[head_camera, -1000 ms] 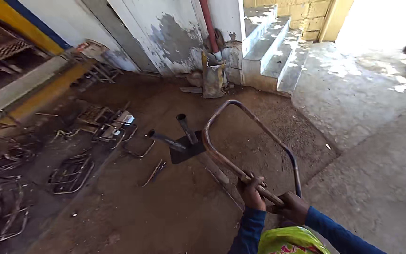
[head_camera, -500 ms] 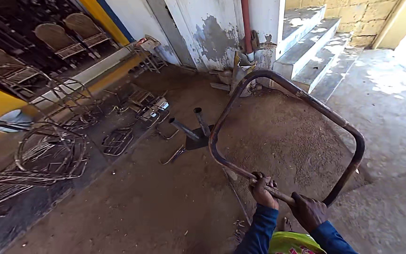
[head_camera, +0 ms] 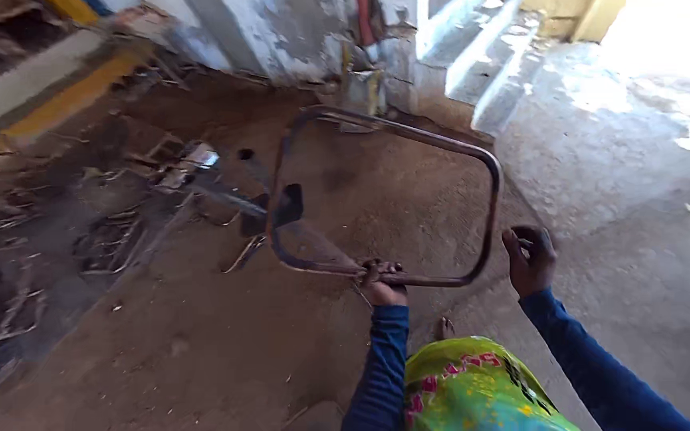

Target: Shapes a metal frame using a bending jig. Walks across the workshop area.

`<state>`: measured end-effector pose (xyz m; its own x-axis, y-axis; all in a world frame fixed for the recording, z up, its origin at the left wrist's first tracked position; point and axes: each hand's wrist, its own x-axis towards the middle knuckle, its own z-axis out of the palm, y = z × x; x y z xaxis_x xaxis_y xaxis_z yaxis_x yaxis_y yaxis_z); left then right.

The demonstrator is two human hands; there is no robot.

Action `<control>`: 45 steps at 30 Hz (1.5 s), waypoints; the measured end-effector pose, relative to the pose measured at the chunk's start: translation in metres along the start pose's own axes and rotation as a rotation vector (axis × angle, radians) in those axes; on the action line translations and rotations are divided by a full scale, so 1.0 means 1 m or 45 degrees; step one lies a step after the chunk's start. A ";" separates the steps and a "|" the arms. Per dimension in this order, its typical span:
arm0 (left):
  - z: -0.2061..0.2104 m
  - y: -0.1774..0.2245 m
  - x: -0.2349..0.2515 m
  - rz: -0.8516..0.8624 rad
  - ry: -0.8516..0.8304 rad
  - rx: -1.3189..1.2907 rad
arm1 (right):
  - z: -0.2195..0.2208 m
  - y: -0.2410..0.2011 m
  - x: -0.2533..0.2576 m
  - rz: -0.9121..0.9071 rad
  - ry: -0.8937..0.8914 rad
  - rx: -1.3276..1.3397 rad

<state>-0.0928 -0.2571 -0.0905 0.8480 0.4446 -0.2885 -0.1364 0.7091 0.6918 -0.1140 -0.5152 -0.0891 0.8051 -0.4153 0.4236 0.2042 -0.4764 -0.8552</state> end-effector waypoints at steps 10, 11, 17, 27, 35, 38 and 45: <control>0.025 -0.020 -0.010 -0.142 -0.067 -0.231 | -0.030 0.028 0.004 0.696 0.045 0.230; 0.027 -0.022 -0.011 -0.153 -0.080 -0.259 | -0.030 0.027 0.005 0.725 0.041 0.296; 0.036 -0.027 -0.019 -0.170 -0.278 -0.334 | -0.022 0.005 0.021 0.788 -0.118 0.701; 0.041 -0.031 -0.026 -0.225 0.170 -0.142 | 0.042 0.024 0.024 0.832 0.154 0.496; 0.015 0.062 -0.010 0.278 0.195 -0.291 | 0.087 -0.026 -0.006 0.587 -0.364 0.781; -0.047 0.122 -0.013 0.630 0.287 -0.220 | 0.111 -0.027 -0.021 0.519 -0.661 0.763; -0.259 0.213 -0.098 1.099 0.987 0.650 | 0.175 -0.030 -0.066 0.561 -1.340 0.128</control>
<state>-0.3377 -0.0084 -0.0861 0.0370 0.9809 0.1908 -0.1346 -0.1843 0.9736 -0.0760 -0.3377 -0.1436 0.8748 0.3465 -0.3387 -0.2060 -0.3669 -0.9072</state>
